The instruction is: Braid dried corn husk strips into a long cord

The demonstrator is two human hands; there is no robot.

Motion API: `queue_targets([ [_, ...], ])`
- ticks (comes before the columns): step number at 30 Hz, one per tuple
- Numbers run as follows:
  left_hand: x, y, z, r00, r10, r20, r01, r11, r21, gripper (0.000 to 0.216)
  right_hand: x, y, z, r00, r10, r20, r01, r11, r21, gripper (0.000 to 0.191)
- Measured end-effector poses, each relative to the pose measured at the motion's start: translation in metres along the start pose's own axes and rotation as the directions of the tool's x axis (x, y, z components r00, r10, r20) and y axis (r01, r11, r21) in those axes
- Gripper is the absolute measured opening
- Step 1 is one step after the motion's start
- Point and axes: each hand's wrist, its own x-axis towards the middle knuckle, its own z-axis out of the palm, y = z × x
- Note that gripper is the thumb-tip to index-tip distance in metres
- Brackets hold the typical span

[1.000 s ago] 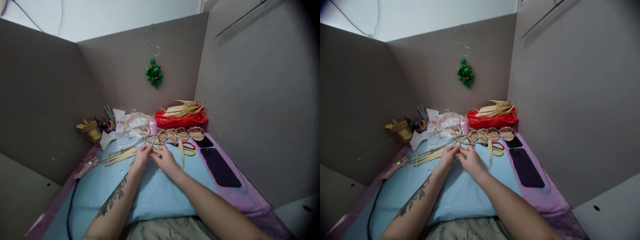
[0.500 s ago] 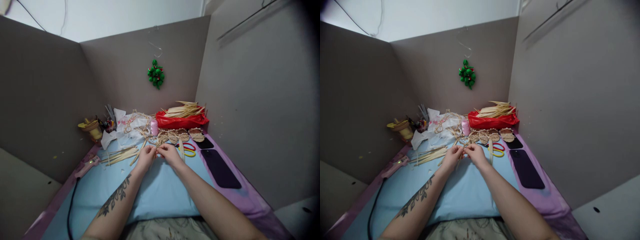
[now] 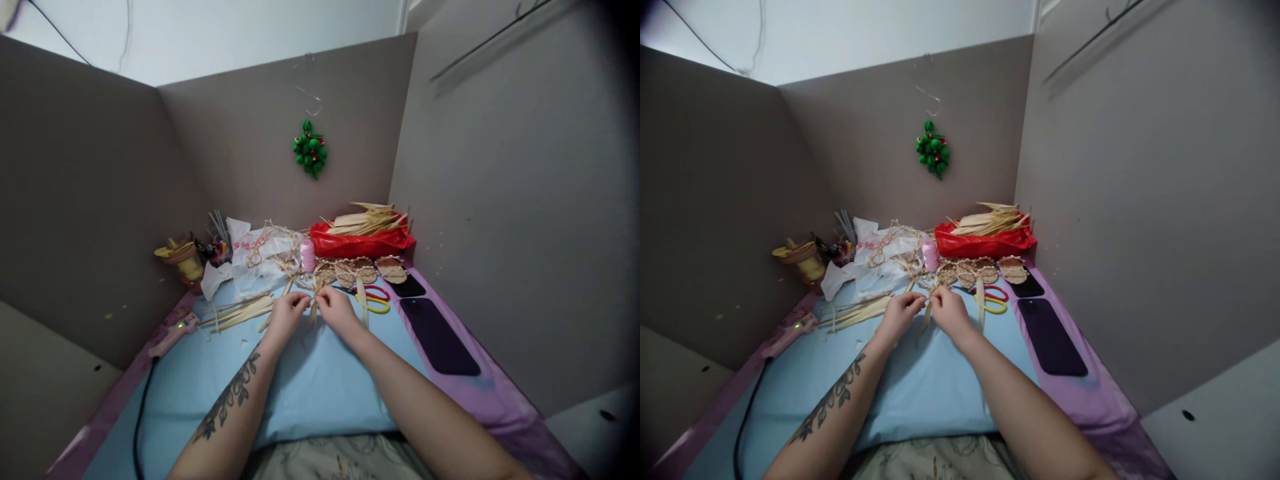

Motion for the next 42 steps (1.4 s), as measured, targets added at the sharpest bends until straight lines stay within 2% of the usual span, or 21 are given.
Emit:
queue_targets([
  [3, -0.001, -0.001, 0.003, 0.995, -0.093, 0.047, 0.098, 0.986, -0.135, 0.027, -0.002, -0.004, 0.004, 0.995, -0.023, -0.094, 0.015, 0.996, -0.082, 0.010],
  [5, -0.004, 0.001, 0.006, 0.995, -0.085, 0.056, 0.092, 0.986, -0.136, 0.027, -0.001, -0.005, 0.006, 0.991, 0.037, -0.129, -0.041, 0.999, -0.029, 0.011],
  [8, -0.011, 0.009, 0.011, 0.997, 0.078, 0.005, -0.079, 0.994, 0.079, 0.022, 0.002, -0.004, 0.009, 0.976, 0.211, -0.057, -0.195, 0.957, 0.213, 0.014],
  [12, -0.022, 0.018, 0.017, 0.951, 0.305, 0.050, -0.293, 0.839, 0.457, 0.021, 0.006, -0.001, 0.010, 0.943, 0.329, 0.039, -0.299, 0.794, 0.530, 0.012],
  [14, -0.023, 0.019, 0.018, 0.932, 0.349, 0.101, -0.347, 0.771, 0.534, 0.023, 0.007, 0.001, 0.010, 0.942, 0.335, 0.009, -0.279, 0.768, 0.577, 0.010],
  [16, -0.020, 0.015, 0.014, 0.921, 0.373, 0.116, -0.379, 0.784, 0.492, 0.026, 0.009, 0.004, 0.010, 0.945, 0.326, -0.020, -0.257, 0.780, 0.570, 0.010],
  [17, -0.017, 0.013, 0.011, 0.922, 0.379, 0.080, -0.373, 0.817, 0.440, 0.027, 0.010, 0.006, 0.010, 0.947, 0.319, -0.030, -0.248, 0.791, 0.559, 0.010],
  [19, -0.010, 0.009, 0.001, 0.923, 0.363, -0.130, -0.305, 0.892, 0.333, 0.029, 0.013, 0.010, 0.011, 0.952, 0.305, -0.031, -0.237, 0.797, 0.556, 0.011],
  [21, -0.007, 0.008, -0.009, 0.877, 0.334, -0.347, -0.239, 0.927, 0.288, 0.028, 0.015, 0.013, 0.010, 0.957, 0.290, -0.027, -0.224, 0.791, 0.570, 0.011],
  [23, -0.007, 0.009, -0.014, 0.836, 0.385, -0.390, -0.279, 0.911, 0.303, 0.023, 0.017, 0.016, 0.009, 0.959, 0.283, -0.021, -0.218, 0.782, 0.583, 0.012],
  [24, -0.008, 0.011, -0.014, 0.837, 0.432, -0.336, -0.331, 0.888, 0.318, 0.020, 0.017, 0.016, 0.008, 0.960, 0.281, -0.017, -0.218, 0.778, 0.590, 0.012],
  [26, -0.010, 0.012, -0.012, 0.864, 0.497, -0.085, -0.449, 0.834, 0.320, 0.016, 0.017, 0.015, 0.006, 0.963, 0.271, 0.003, -0.217, 0.767, 0.604, 0.013],
  [28, -0.008, 0.010, -0.011, 0.885, 0.454, 0.103, -0.461, 0.825, 0.328, 0.017, 0.016, 0.014, 0.004, 0.968, 0.250, 0.025, -0.213, 0.763, 0.611, 0.013],
  [29, -0.005, 0.008, -0.012, 0.908, 0.411, 0.086, -0.413, 0.836, 0.363, 0.021, 0.016, 0.013, 0.003, 0.970, 0.243, 0.030, -0.211, 0.767, 0.606, 0.013],
  [30, -0.001, 0.005, -0.015, 0.925, 0.376, -0.058, -0.320, 0.850, 0.418, 0.028, 0.016, 0.013, 0.003, 0.970, 0.243, 0.031, -0.213, 0.774, 0.597, 0.013],
  [32, 0.007, -0.001, -0.021, 0.857, 0.341, -0.386, -0.135, 0.871, 0.472, 0.041, 0.015, 0.012, 0.003, 0.968, 0.250, 0.030, -0.222, 0.792, 0.569, 0.012],
  [33, 0.010, -0.002, -0.024, 0.819, 0.333, -0.466, -0.103, 0.886, 0.451, 0.041, 0.014, 0.012, 0.004, 0.968, 0.248, 0.035, -0.225, 0.802, 0.553, 0.012],
  [34, 0.012, -0.003, -0.025, 0.822, 0.321, -0.470, -0.119, 0.904, 0.411, 0.037, 0.014, 0.011, 0.004, 0.970, 0.238, 0.047, -0.225, 0.813, 0.538, 0.011],
  [38, 0.009, 0.003, -0.014, 0.980, 0.178, -0.092, -0.164, 0.976, 0.141, 0.025, 0.011, 0.007, 0.005, 0.980, 0.151, 0.126, -0.194, 0.842, 0.503, 0.011],
  [40, 0.005, 0.006, -0.004, 0.988, 0.130, 0.088, -0.135, 0.990, 0.048, 0.025, 0.009, 0.005, 0.004, 0.985, 0.106, 0.139, -0.160, 0.863, 0.479, 0.012],
  [42, 0.002, 0.007, 0.002, 0.979, 0.120, 0.163, -0.121, 0.993, -0.001, 0.025, 0.008, 0.002, 0.003, 0.987, 0.075, 0.142, -0.131, 0.889, 0.439, 0.012],
])
